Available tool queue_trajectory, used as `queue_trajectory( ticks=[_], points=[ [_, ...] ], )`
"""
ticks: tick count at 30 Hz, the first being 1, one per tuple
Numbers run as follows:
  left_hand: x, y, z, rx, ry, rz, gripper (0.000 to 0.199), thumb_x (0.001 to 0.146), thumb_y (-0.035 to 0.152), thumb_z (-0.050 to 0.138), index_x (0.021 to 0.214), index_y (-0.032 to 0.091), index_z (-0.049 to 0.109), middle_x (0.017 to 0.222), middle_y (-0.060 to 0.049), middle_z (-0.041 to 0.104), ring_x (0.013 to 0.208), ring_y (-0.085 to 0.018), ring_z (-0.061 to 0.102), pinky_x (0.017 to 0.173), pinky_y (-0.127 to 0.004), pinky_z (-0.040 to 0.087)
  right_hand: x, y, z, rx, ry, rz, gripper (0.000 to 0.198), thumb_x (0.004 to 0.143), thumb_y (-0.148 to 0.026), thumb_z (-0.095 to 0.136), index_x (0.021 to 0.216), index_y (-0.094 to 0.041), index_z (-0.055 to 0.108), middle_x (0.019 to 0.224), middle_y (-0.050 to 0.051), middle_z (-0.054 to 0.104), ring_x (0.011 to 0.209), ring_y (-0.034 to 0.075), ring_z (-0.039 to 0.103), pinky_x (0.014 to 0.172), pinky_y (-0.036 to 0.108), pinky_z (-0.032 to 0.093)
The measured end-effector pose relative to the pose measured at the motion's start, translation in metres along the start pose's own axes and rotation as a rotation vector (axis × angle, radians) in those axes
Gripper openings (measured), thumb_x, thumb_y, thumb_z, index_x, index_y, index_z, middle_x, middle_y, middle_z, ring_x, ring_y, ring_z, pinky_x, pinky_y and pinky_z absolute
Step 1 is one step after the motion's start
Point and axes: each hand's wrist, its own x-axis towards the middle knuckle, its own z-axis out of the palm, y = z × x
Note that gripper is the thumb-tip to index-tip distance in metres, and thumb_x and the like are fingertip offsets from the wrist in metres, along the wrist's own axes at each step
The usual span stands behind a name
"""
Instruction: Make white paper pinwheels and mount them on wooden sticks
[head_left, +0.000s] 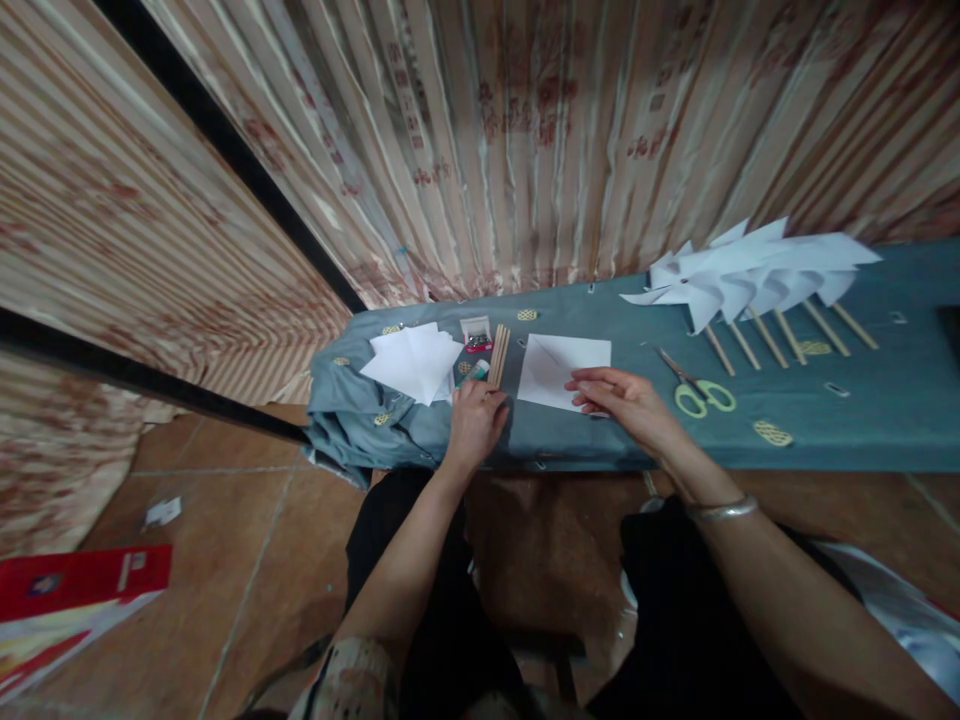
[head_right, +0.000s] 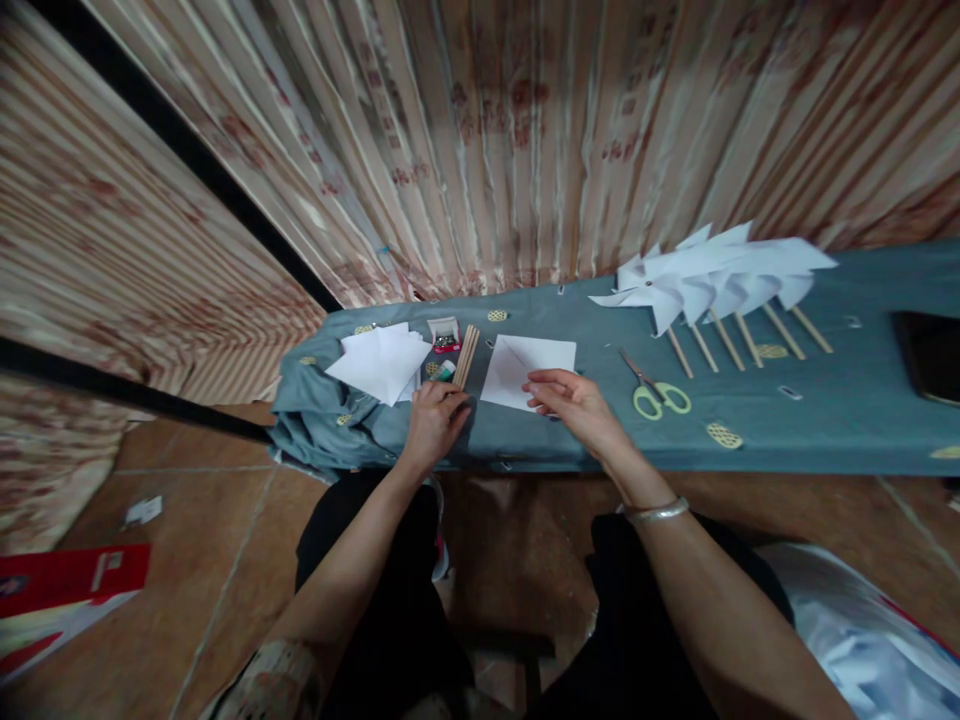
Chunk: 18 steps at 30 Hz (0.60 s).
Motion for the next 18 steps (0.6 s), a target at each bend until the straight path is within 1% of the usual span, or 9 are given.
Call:
queue_trajectory(
  ticks=[3, 4, 5, 7, 9, 11, 13, 15, 18],
  points=[
    [0.0, 0.01, 0.002, -0.006, -0.024, 0.06, 0.022, 0.089, 0.019, 0.059, 0.108, 0.017, 0.069, 0.109, -0.011, 0.065, 0.109, -0.028, 0.053, 0.089, -0.045, 0.043, 0.007, 0.005, -0.019, -0.193, 0.084, -0.157, 0.025, 0.071, -0.039, 0.077, 0.088, -0.021, 0.075, 0.078, 0.004, 0.077, 0.065, 0.016, 0.067, 0.06, 0.028, 0.052],
    [0.001, 0.014, 0.003, -0.012, -0.036, 0.084, 0.022, 0.089, 0.019, 0.058, 0.109, 0.017, 0.068, 0.11, -0.011, 0.065, 0.109, -0.028, 0.053, 0.089, -0.044, 0.044, 0.008, 0.006, -0.026, -0.318, 0.135, -0.223, 0.019, 0.074, -0.035, 0.075, 0.087, -0.021, 0.075, 0.075, 0.004, 0.076, 0.065, 0.018, 0.067, 0.063, 0.031, 0.053],
    [0.002, 0.019, 0.005, -0.02, -0.051, 0.107, 0.023, 0.09, 0.019, 0.058, 0.11, 0.017, 0.068, 0.111, -0.01, 0.065, 0.109, -0.027, 0.053, 0.089, -0.044, 0.044, 0.009, 0.008, -0.033, -0.492, 0.184, -0.28, 0.016, 0.076, -0.031, 0.071, 0.088, -0.022, 0.076, 0.075, 0.004, 0.076, 0.067, 0.02, 0.068, 0.068, 0.034, 0.054],
    [0.006, 0.029, 0.011, -0.037, -0.08, 0.152, 0.024, 0.09, 0.02, 0.058, 0.112, 0.018, 0.067, 0.114, -0.009, 0.065, 0.111, -0.026, 0.053, 0.092, -0.043, 0.044, 0.008, 0.009, -0.043, -0.818, 0.227, -0.354, 0.018, 0.081, -0.024, 0.062, 0.092, -0.021, 0.076, 0.086, 0.007, 0.078, 0.079, 0.025, 0.071, 0.079, 0.041, 0.055],
    [0.013, 0.04, 0.018, -0.044, -0.111, 0.194, 0.026, 0.089, 0.021, 0.06, 0.114, 0.018, 0.066, 0.118, -0.009, 0.064, 0.113, -0.026, 0.052, 0.095, -0.042, 0.045, 0.005, 0.011, -0.047, -1.034, 0.198, -0.392, 0.026, 0.085, -0.019, 0.053, 0.098, -0.019, 0.075, 0.101, 0.011, 0.077, 0.094, 0.03, 0.071, 0.089, 0.045, 0.053],
    [0.02, 0.048, 0.024, -0.045, -0.145, 0.228, 0.028, 0.088, 0.023, 0.062, 0.116, 0.018, 0.065, 0.121, -0.009, 0.063, 0.116, -0.027, 0.051, 0.097, -0.042, 0.045, 0.003, 0.014, -0.047, -1.098, 0.127, -0.43, 0.031, 0.087, -0.018, 0.048, 0.103, -0.018, 0.074, 0.111, 0.012, 0.075, 0.106, 0.03, 0.069, 0.097, 0.046, 0.051],
    [0.027, 0.052, 0.029, -0.051, -0.168, 0.246, 0.03, 0.087, 0.024, 0.064, 0.116, 0.017, 0.065, 0.123, -0.009, 0.062, 0.117, -0.027, 0.051, 0.098, -0.042, 0.045, 0.002, 0.019, -0.046, -1.083, 0.063, -0.47, 0.033, 0.089, -0.018, 0.046, 0.108, -0.019, 0.072, 0.118, 0.011, 0.073, 0.114, 0.029, 0.066, 0.101, 0.047, 0.05],
    [0.034, 0.054, 0.033, -0.063, -0.175, 0.253, 0.03, 0.087, 0.024, 0.064, 0.116, 0.015, 0.064, 0.123, -0.01, 0.063, 0.114, -0.025, 0.053, 0.1, -0.04, 0.046, 0.002, 0.025, -0.045, -1.067, 0.024, -0.488, 0.034, 0.089, -0.019, 0.046, 0.112, -0.02, 0.071, 0.124, 0.011, 0.07, 0.119, 0.028, 0.063, 0.104, 0.048, 0.048],
    [0.04, 0.052, 0.038, -0.067, -0.174, 0.278, 0.026, 0.089, 0.025, 0.062, 0.111, 0.013, 0.065, 0.117, -0.01, 0.065, 0.108, -0.024, 0.056, 0.098, -0.037, 0.047, 0.003, 0.033, -0.048, -1.067, -0.019, -0.486, 0.037, 0.089, -0.016, 0.045, 0.115, -0.022, 0.071, 0.128, 0.01, 0.068, 0.122, 0.028, 0.061, 0.106, 0.05, 0.047]
  ],
)
